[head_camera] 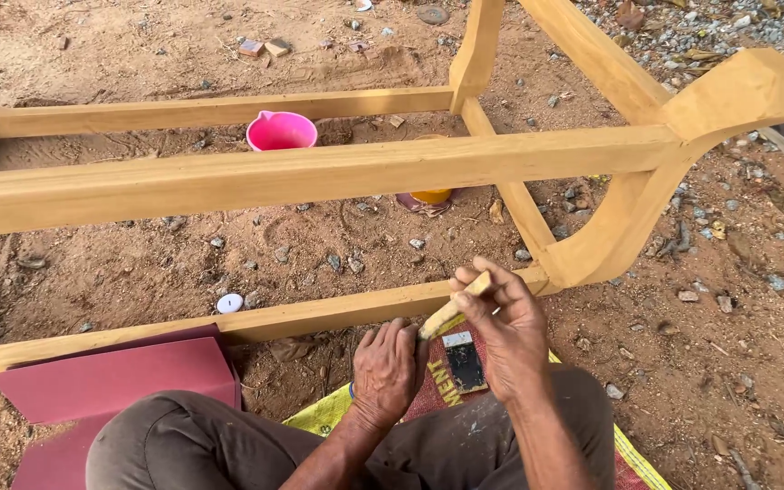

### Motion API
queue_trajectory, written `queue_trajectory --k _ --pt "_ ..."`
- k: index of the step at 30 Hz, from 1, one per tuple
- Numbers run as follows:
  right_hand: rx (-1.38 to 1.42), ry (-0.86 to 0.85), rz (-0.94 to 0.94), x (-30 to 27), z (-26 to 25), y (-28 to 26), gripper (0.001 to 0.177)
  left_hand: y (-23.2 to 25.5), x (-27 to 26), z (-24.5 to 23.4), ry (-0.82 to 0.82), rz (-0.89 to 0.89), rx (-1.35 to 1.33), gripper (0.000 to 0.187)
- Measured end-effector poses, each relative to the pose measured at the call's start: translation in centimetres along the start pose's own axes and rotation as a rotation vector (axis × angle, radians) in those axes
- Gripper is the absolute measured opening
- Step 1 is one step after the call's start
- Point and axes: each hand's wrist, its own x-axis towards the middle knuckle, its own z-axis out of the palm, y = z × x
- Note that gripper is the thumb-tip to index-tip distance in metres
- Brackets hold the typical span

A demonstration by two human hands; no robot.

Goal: The recorder is sanding and scraping a piece of wooden furniture in an outdoor workshop area.

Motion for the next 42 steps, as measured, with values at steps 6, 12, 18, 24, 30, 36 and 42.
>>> queue_trajectory --k 6,12,18,24,30,36,42 --pt "0.109 0.046 0.027 0.1 -0.2 1.4 0.044 -0.6 -2.9 2.5 -0.137 -0.136 -0.164 0.023" --pt "0.144 0.053 0.034 0.6 -0.9 1.9 0.041 0.9 -0.5 -0.2 -0.143 -0.181 -0.246 0.029" --pt "0.169 0.079 -0.007 1.2 -1.7 3.2 0.025 0.8 -1.1 0.9 -0.320 -0.331 -0.337 0.032" --pt "-0.090 0.186 0.138 4.2 -2.7 2.9 0.019 0.1 -3.1 3.3 -0.348 -0.314 -0.410 0.032" --pt "-0.816 0.080 0.197 6.8 -11.6 9.7 0.024 -2.0 -3.2 4.2 -0.488 -0.800 -0.445 0.033" --pt "-1.882 -0.294 0.368 5.1 -14.1 17.4 0.127 -1.4 -3.9 5.4 -0.559 -1.060 -0.546 0.043" --pt "-1.786 -0.340 0.528 4.9 -11.7 17.0 0.107 -1.4 -3.3 5.1 -0.615 -1.185 -0.674 0.037"
